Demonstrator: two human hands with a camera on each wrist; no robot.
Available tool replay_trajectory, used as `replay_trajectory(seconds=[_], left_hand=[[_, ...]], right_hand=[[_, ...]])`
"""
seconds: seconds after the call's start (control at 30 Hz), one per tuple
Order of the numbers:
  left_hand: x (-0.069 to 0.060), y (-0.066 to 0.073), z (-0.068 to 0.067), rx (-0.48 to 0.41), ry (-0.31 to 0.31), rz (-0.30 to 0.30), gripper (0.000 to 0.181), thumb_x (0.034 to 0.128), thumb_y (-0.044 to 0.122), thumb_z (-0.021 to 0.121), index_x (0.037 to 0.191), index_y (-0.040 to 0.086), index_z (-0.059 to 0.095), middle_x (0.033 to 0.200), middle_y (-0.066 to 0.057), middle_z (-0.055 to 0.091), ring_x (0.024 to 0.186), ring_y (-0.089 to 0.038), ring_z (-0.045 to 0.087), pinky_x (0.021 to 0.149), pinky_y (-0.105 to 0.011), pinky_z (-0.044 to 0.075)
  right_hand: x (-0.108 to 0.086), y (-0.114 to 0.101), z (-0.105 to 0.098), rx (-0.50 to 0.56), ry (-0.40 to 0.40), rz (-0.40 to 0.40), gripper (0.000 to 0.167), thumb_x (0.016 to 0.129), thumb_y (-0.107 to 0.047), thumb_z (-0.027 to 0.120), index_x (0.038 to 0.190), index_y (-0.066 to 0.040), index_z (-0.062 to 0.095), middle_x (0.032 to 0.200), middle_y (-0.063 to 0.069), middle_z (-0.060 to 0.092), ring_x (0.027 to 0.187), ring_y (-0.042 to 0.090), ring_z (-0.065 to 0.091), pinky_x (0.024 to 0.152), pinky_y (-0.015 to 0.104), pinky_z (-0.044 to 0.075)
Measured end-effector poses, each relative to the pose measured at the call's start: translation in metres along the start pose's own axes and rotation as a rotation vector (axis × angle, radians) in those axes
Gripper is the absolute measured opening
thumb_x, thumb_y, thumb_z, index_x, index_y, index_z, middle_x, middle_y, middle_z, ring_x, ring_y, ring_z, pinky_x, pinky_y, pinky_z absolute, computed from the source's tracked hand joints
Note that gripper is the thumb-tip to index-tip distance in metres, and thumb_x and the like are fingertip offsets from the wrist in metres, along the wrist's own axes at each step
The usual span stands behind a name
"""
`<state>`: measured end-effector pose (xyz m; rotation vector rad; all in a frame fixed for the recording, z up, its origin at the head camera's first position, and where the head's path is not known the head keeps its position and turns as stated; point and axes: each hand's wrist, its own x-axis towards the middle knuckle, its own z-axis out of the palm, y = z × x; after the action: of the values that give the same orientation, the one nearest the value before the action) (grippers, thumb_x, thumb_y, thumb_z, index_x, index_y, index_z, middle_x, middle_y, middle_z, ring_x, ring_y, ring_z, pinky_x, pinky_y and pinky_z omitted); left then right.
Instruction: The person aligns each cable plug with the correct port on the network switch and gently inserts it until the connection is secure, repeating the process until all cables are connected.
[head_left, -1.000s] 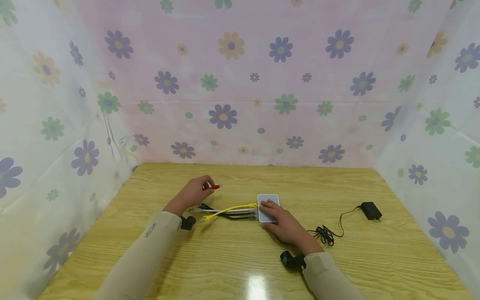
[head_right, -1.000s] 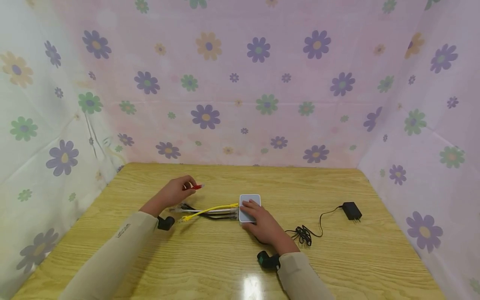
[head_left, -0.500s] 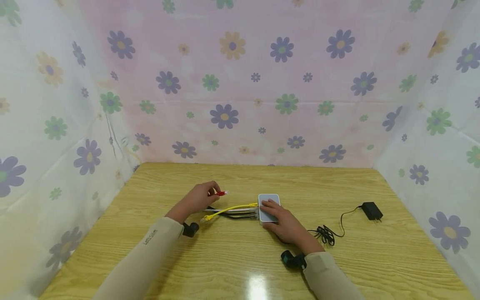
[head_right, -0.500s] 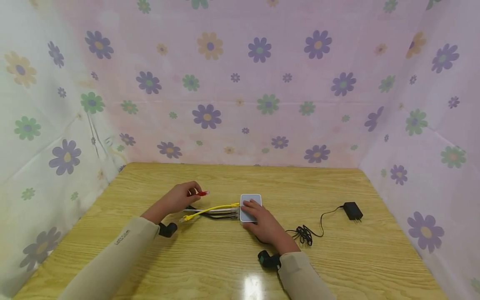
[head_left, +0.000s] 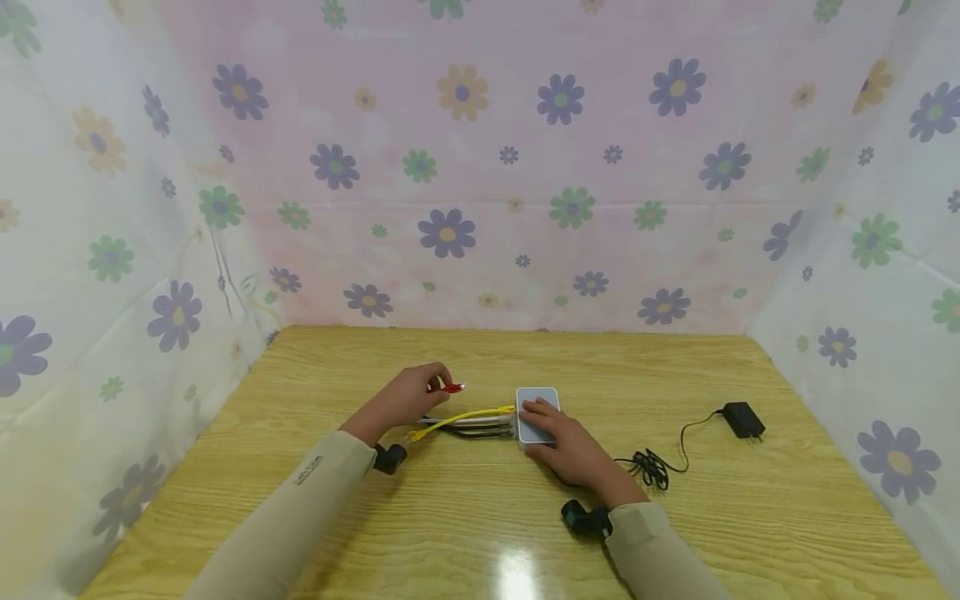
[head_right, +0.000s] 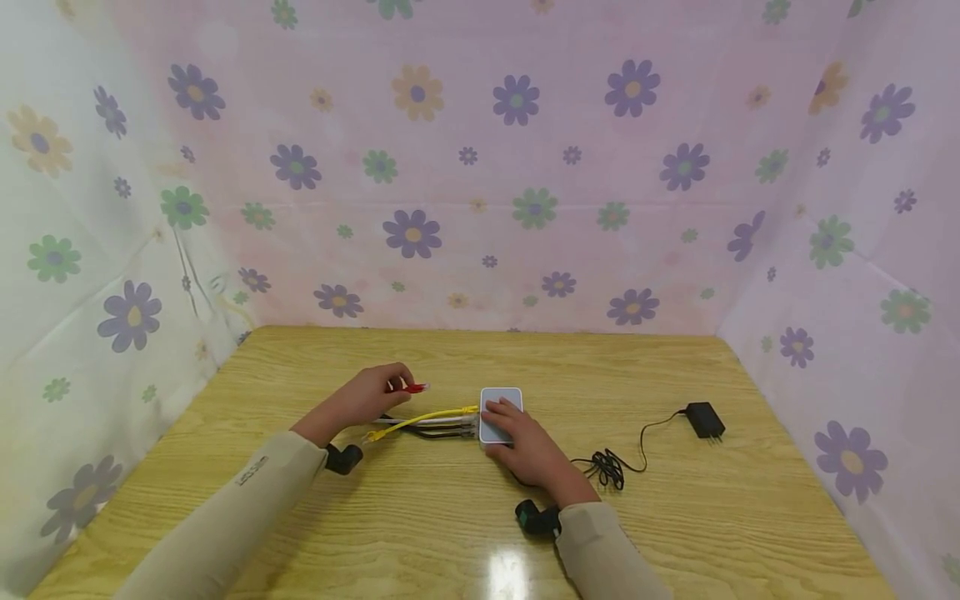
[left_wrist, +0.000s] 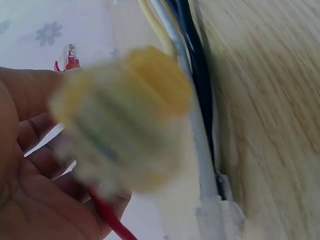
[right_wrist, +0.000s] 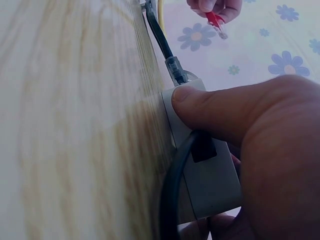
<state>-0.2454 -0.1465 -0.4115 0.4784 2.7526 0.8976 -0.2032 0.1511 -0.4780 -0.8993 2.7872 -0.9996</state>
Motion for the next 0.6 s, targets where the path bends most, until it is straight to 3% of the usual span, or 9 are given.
replay_trajectory(seconds=[0.33,0.6], left_hand=[[0.008,0.013,0.001,0.064,-0.004,0.019,0.012,0.0977,0.017,0.058,0.109,0.013,0.060,0.089,-0.004,0.061,0.059,-0.016,0.049,0.053,-0.027,0.041],[0.016,0.019,0.001,0.092,-0.030,0.000,0.012,0.0977,0.017,0.058,0.109,0.013,0.059,0.088,-0.005,0.062,0.059,-0.015,0.048,0.054,-0.027,0.040]], right_hand=[[0.000,0.001,0.001,0.002,-0.001,0.004,0.055,0.096,-0.029,0.061,0.146,-0.014,0.045,0.157,0.006,0.033,0.147,0.032,0.024,0.110,0.056,0.034],[0.000,0.000,-0.001,0.006,-0.004,0.013,0.055,0.096,-0.029,0.062,0.146,-0.015,0.045,0.158,0.005,0.032,0.148,0.031,0.024,0.111,0.056,0.033]])
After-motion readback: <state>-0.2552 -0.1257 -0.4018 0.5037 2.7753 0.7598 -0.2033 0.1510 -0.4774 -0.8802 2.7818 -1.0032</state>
